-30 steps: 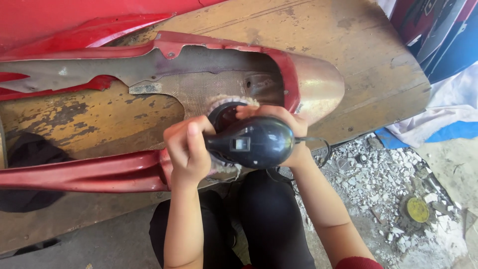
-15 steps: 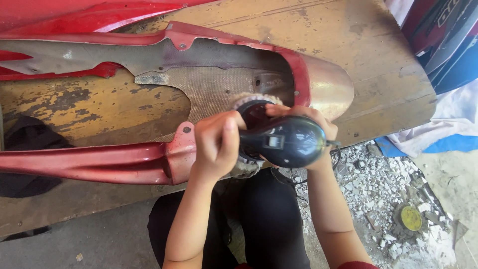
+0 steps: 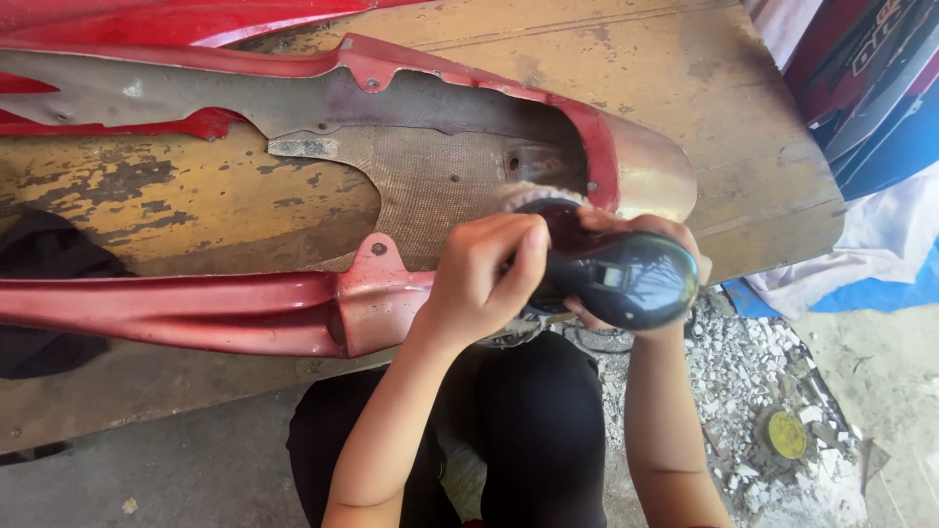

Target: The person uses a handheld electric polisher with a buffing pad to smooth the surface of a red car part. They move the tool back and forth across the curved edges and flat areas of the part, which is resting on a wooden workbench.

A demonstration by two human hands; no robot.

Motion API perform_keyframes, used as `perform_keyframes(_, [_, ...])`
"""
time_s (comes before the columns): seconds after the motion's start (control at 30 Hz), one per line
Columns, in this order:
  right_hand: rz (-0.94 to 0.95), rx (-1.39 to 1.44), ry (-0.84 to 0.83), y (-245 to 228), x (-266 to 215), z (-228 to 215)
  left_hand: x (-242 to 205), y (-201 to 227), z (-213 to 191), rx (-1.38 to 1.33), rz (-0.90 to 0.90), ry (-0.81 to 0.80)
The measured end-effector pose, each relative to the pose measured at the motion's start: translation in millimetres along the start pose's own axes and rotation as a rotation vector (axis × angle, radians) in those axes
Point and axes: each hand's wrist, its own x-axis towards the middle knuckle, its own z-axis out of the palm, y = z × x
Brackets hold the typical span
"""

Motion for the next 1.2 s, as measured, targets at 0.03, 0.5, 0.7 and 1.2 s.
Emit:
perform_keyframes(0.03, [-0.007,0.041,-0.010,2.7,3.4,3.4,-0.1,-2.0,-1.9,-0.016,0.002,0.038])
perform_keyframes(0.5, [0.092,0.140,-0.011,-4.2,-17.8,-19.1,-0.3,-5.2,20.0,-0.072,0.058,-0.033])
perform_keyframes(0.7, [0.038,0.025,0.005,-1.0,2.4,-9.1,2.8,-11.4,15.9,0.004,0.023,0.069])
perform_keyframes(1.2, [0.029,-0.024,0.068,-5.9,-0.8,-33.7,26.8,-3.0,38.4,-0.102,-0.035,-0.023])
